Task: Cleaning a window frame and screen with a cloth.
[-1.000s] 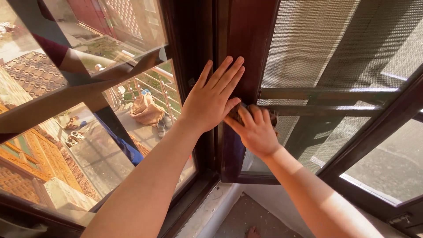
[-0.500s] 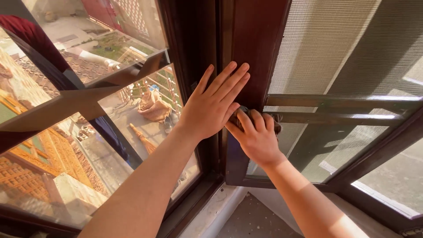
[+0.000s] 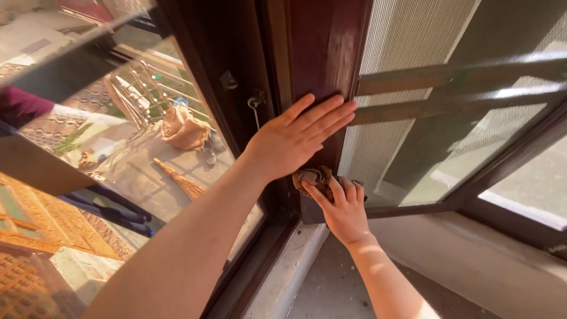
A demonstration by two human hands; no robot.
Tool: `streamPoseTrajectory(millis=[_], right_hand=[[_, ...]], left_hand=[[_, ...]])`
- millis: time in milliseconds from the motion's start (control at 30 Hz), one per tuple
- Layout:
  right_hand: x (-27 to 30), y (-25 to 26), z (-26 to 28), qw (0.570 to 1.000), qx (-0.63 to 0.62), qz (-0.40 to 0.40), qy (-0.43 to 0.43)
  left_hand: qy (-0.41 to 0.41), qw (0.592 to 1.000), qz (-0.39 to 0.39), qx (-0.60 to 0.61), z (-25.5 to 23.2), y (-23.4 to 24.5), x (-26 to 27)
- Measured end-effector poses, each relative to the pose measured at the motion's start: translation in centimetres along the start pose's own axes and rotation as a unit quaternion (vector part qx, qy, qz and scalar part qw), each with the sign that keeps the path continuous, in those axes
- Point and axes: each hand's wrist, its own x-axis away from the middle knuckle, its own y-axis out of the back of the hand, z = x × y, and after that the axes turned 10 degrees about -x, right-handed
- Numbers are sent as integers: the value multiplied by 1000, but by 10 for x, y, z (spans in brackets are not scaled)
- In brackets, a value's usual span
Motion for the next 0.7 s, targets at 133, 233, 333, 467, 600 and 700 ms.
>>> streamPoseTrajectory(millis=[133,233,333,467,600,700], right_hand=[[24,-11,37,986,-87,52,-133],[-10,-10,69,894,-210,-147,-367],[-63,-6,83,812,-256,-335,-405],[-75,-41,87,854,-207,-331,-344],[-36,-78,96,840,-166,-350,-381],[23,-119,106,810,-135,-272,-502]], left_hand=[[-2,1000,-17,10,3,1,1],[-3,996,-8,93,6,1,1],[-10,981,4,195,12,2,0],[-21,954,18,298,24,15,-8],[-11,960,-5,281,1,-20,2],[-7,954,-19,301,15,7,-11]])
